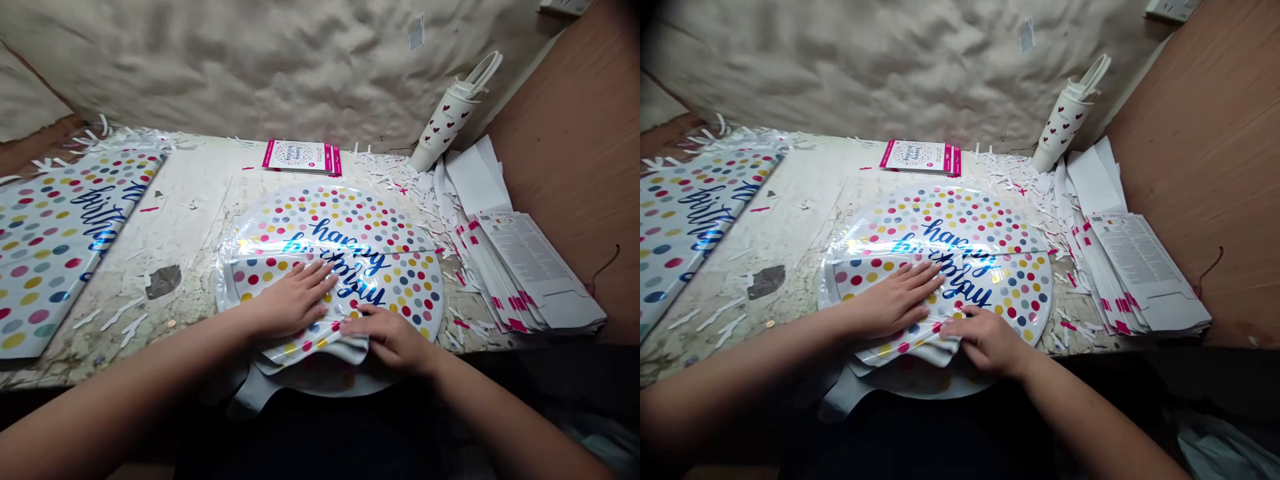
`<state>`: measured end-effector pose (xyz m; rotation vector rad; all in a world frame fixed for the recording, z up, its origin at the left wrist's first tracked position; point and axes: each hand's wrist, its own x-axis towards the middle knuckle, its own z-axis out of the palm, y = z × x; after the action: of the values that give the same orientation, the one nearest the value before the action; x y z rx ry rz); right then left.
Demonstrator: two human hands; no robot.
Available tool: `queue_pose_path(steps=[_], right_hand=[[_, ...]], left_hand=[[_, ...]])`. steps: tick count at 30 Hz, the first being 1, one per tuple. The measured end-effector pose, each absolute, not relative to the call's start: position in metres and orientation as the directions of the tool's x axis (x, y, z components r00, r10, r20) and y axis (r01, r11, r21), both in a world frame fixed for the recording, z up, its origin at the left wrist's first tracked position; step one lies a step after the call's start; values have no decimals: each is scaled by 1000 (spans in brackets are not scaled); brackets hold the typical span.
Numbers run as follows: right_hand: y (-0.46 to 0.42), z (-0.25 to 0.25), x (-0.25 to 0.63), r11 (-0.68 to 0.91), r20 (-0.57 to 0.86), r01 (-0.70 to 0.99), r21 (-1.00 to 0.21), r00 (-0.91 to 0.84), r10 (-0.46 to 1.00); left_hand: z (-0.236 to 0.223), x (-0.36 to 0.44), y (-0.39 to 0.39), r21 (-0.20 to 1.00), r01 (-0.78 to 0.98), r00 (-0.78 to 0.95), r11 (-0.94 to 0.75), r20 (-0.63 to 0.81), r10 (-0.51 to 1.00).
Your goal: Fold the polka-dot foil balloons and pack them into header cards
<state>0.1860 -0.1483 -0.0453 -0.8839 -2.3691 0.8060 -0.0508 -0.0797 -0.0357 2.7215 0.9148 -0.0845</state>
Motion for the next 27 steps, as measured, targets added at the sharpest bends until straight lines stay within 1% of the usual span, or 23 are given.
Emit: queue_pose_path(steps=[2, 3, 5, 6, 7, 8, 9, 10, 11, 12, 13, 14, 15, 17, 18, 19, 20, 21, 22, 23, 24, 25, 27], right_hand=[[-137, -37, 187, 369, 32, 513, -775, -550, 834], [-130, -33, 185, 251, -58, 564, -786, -472, 880], [-113, -26, 178, 76, -184, 660, -747, -315, 931], [-104, -23, 173, 26, -214, 700, -713, -254, 943], [-95, -22, 167, -4, -232, 732, -681, -210, 950], [-86, -21, 162, -23, -243, 757, -653, -181, 953], [-79, -22, 157, -33, -251, 776, -630, -163, 954], [-72, -23, 152, -37, -255, 792, -609, -152, 955], [-67, -25, 149, -42, -261, 810, -585, -139, 955], [-63, -26, 147, -46, -264, 827, -560, -126, 956], [-60, -27, 145, -48, -264, 844, -534, -113, 958], [-59, -27, 144, -49, -260, 860, -508, -99, 961], [-60, -26, 143, -52, -251, 876, -480, -80, 965], [-68, -21, 141, -77, -209, 906, -417, -13, 978], [-75, -18, 140, -53, -141, 922, -382, -2, 990], [-83, -15, 138, 24, -49, 940, -341, -43, 998], [-93, -13, 136, 158, 53, 945, -285, -150, 987], [-102, -12, 134, 334, 140, 919, -209, -310, 940], [-110, -13, 133, 509, 196, 852, -121, -482, 854], [-116, -16, 133, 644, 209, 764, -40, -623, 753], [-120, -19, 134, 718, 193, 696, 18, -707, 680], [-120, -24, 136, 746, 178, 663, 65, -743, 645], [-117, -32, 142, 731, 203, 666, 149, -744, 637]], left_hand=[[-34, -87, -82, 243, 653, 756, -717, -162, 634], [-31, -106, -82, 251, 690, 722, -679, -171, 670], [-23, -141, -84, 304, 761, 640, -573, -210, 739], [-17, -153, -86, 343, 800, 577, -493, -213, 788], [-11, -159, -89, 375, 835, 492, -402, -181, 852], [-5, -159, -95, 400, 855, 399, -329, -103, 911], [0, -154, -102, 417, 855, 334, -308, 12, 943], [3, -144, -111, 406, 845, 318, -349, 146, 937], [3, -131, -121, 359, 808, 385, -467, 278, 880], [1, -117, -132, 286, 715, 553, -638, 327, 766], [-4, -104, -142, 201, 632, 688, -749, 298, 661], [-11, -92, -150, 128, 600, 745, -790, 272, 610], [-19, -84, -156, 78, 605, 765, -793, 219, 605], [-35, -76, -161, 28, 655, 745, -755, 140, 652], [-41, -76, -160, 27, 679, 728, -734, 108, 677], [-46, -78, -159, 35, 693, 716, -720, 84, 693], [-48, -81, -157, 48, 700, 710, -712, 62, 702], [-49, -84, -155, 61, 704, 706, -708, 47, 707], [-49, -86, -154, 73, 706, 704, -705, 36, 709], [-48, -88, -153, 83, 706, 704, -703, 23, 710], [-46, -88, -153, 91, 707, 704, -702, 9, 710], [-44, -88, -153, 95, 707, 704, -701, -5, 710], [-39, -86, -153, 96, 711, 701, -696, -28, 713]])
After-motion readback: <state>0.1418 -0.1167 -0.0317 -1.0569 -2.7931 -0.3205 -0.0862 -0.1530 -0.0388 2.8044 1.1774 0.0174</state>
